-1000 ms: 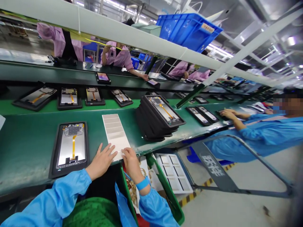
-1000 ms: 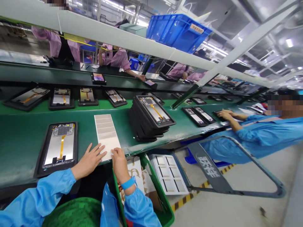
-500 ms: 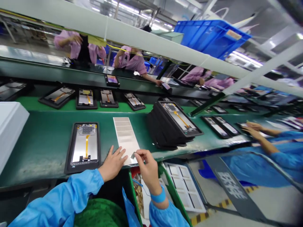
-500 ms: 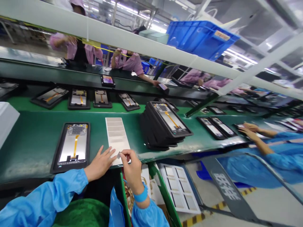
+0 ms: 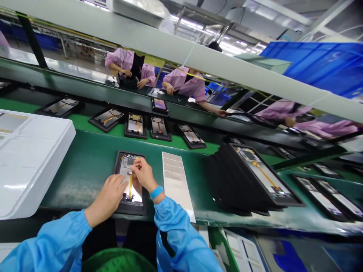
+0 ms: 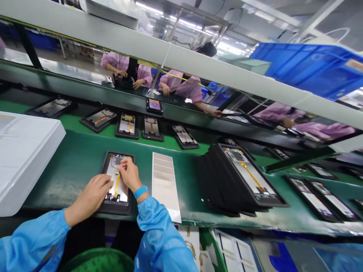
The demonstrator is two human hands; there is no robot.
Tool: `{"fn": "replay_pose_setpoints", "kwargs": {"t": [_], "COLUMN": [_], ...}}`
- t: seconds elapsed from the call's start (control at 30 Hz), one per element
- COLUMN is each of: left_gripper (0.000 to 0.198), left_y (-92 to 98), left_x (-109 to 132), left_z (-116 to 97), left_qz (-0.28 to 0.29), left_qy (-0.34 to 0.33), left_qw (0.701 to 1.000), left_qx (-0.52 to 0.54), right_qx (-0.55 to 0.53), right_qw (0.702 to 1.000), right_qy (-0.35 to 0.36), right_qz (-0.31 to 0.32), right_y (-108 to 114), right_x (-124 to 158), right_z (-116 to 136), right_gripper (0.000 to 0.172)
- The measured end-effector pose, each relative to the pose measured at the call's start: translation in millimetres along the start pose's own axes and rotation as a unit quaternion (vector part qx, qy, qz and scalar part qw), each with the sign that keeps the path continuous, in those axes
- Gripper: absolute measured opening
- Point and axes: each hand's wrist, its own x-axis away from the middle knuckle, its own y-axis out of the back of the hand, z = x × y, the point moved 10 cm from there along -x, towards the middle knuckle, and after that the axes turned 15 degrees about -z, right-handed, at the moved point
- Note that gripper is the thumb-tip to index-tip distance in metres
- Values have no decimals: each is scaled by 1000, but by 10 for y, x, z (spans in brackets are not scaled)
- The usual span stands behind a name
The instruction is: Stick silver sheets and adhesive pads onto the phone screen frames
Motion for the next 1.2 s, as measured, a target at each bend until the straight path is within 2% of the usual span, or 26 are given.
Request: {"fn": "replay_pose_setpoints", "kwargs": {"t": [0.1,0.23,0.47,0.6,0.73,0.93,1.13,1.2], "left_gripper": [40,39,38,34,34,38,40,37], "left_y": [-22,-104,-270,-342,-345,-331,-327,-246], "left_x": [-52,-123,-225,-264,-262,-241,-345,-382], "left_z": [263,371,423,453,438,483,466,440], "left_qz": [-11,2,28,47,46,52,83,79], "left_qy": [10,9,10,23,20,6,14,5], "left_qw": [999,999,998,995,994,994,991,992], "left_qx": [-31,-45,-59,-84,-93,-97,-99,-93], "right_qx": [26,60,110,159,209,228,272,275], "right_qw": [1000,998,994,985,969,968,953,954], "right_qy": [5,9,19,71,131,105,136,122], "right_qz": [10,11,15,11,-21,-16,6,-1], "right_y": [-123,-161,-191,-197,-126,-117,-196,-176], "right_x": [-53,-79,-50,3,-35,-221,-240,-329], "right_z": [-19,-39,-59,22,112,-17,35,-42], "right_gripper": [15,14,11,10,14,9,10,14]}}
